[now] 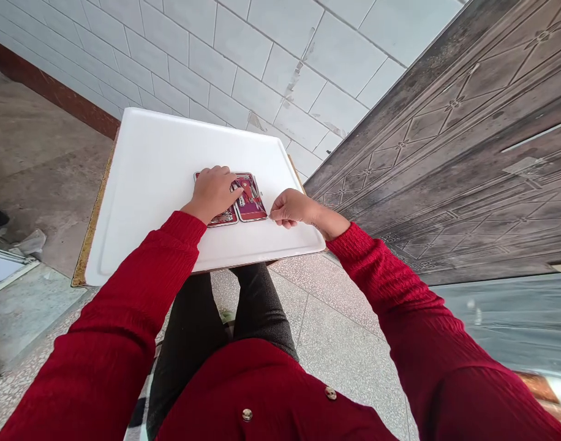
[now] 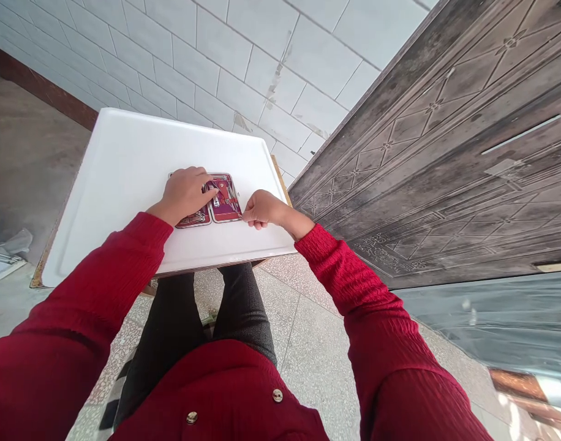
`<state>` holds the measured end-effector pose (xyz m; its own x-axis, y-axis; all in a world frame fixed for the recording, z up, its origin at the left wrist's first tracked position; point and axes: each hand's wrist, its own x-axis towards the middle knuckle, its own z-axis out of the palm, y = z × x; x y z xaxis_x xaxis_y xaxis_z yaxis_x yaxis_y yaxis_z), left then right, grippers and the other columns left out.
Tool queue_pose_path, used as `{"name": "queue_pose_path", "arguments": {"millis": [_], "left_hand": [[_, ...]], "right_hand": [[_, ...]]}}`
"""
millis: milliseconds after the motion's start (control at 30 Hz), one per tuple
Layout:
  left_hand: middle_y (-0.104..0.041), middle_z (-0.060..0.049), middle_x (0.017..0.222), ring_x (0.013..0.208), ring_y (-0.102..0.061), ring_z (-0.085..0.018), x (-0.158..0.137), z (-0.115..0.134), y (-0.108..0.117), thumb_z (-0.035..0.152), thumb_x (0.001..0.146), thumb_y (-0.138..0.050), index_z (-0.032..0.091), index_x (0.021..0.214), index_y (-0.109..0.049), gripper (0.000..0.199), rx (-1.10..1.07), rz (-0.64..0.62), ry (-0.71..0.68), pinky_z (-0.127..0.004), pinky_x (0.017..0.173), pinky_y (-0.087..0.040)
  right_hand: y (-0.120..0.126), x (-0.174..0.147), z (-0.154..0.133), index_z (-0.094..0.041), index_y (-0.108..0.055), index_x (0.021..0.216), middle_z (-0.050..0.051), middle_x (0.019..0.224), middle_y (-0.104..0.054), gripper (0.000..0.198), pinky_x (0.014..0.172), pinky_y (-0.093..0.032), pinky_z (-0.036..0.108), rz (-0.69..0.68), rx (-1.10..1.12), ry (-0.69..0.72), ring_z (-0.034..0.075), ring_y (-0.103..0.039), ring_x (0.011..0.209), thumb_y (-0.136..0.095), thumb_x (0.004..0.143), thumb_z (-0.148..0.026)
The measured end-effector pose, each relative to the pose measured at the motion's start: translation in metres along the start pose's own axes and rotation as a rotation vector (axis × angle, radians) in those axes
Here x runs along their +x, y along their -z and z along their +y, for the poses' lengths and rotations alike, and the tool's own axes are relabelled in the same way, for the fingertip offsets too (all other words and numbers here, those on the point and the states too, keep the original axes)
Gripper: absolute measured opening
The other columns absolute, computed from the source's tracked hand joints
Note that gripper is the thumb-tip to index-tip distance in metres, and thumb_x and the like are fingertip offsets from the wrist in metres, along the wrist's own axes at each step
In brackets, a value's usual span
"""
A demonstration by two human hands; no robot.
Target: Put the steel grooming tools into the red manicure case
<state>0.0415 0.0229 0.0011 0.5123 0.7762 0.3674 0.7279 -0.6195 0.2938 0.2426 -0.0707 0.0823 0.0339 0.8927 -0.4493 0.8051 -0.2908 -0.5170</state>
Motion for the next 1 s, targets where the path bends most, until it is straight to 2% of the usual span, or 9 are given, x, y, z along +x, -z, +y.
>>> {"name": "queue_pose_path", "arguments": {"millis": [100, 300, 567, 833, 1000], "left_hand": [[-0.071, -0.009, 0.116, 0.114, -0.060, -0.032, 0.000, 0.000, 0.000, 0.041, 0.100, -0.056, 0.026, 0.112, -0.077, 0.029, -0.009, 0.002, -0.003, -0.048, 0.099, -0.044], [-0.071, -0.012, 0.116, 0.115, -0.060, -0.034, 0.000, 0.002, 0.002, 0.039, 0.100, -0.055, 0.022, 0.114, -0.077, 0.031, -0.015, -0.016, 0.000, -0.050, 0.100, -0.043], [-0.071, -0.011, 0.113, 0.113, -0.060, -0.033, -0.001, 0.003, 0.001, 0.040, 0.101, -0.055, 0.022, 0.111, -0.077, 0.030, -0.023, -0.001, 0.005, -0.048, 0.100, -0.043], [-0.071, -0.011, 0.114, 0.113, -0.060, -0.033, -0.001, 0.004, 0.003, 0.039, 0.101, -0.055, 0.021, 0.112, -0.077, 0.030, 0.003, -0.006, -0.001, -0.047, 0.099, -0.044], [-0.071, -0.011, 0.114, 0.113, -0.061, -0.031, -0.002, 0.004, 0.005, 0.038, 0.101, -0.056, 0.020, 0.112, -0.076, 0.029, 0.023, -0.007, -0.009, -0.045, 0.098, -0.044]], "right_hand": [[-0.009, -0.005, -0.010, -0.016, -0.063, 0.053, 0.002, 0.047, -0.061, 0.024, 0.047, -0.045, 0.023, -0.038, -0.081, -0.013, 0.010, -0.053, 0.043, -0.069, 0.075, -0.010], [-0.014, -0.001, -0.018, -0.015, -0.062, 0.051, 0.001, 0.041, -0.056, 0.029, 0.047, -0.045, 0.023, -0.018, -0.197, -0.044, 0.010, -0.052, 0.041, -0.071, 0.078, -0.009], [-0.020, 0.009, -0.021, -0.015, -0.068, 0.056, 0.002, 0.046, -0.061, 0.021, 0.055, -0.052, 0.025, 0.064, -0.262, -0.040, 0.013, -0.059, 0.046, -0.070, 0.076, -0.013], [-0.032, 0.018, -0.030, -0.018, -0.062, 0.052, -0.002, 0.045, -0.058, 0.031, 0.061, -0.049, 0.022, 0.137, -0.305, 0.023, 0.013, -0.061, 0.051, -0.069, 0.083, -0.019], [-0.038, 0.022, -0.029, -0.019, -0.063, 0.054, -0.003, 0.044, -0.055, 0.030, 0.058, -0.044, 0.025, 0.203, -0.344, 0.042, 0.014, -0.059, 0.051, -0.068, 0.084, -0.021]]}}
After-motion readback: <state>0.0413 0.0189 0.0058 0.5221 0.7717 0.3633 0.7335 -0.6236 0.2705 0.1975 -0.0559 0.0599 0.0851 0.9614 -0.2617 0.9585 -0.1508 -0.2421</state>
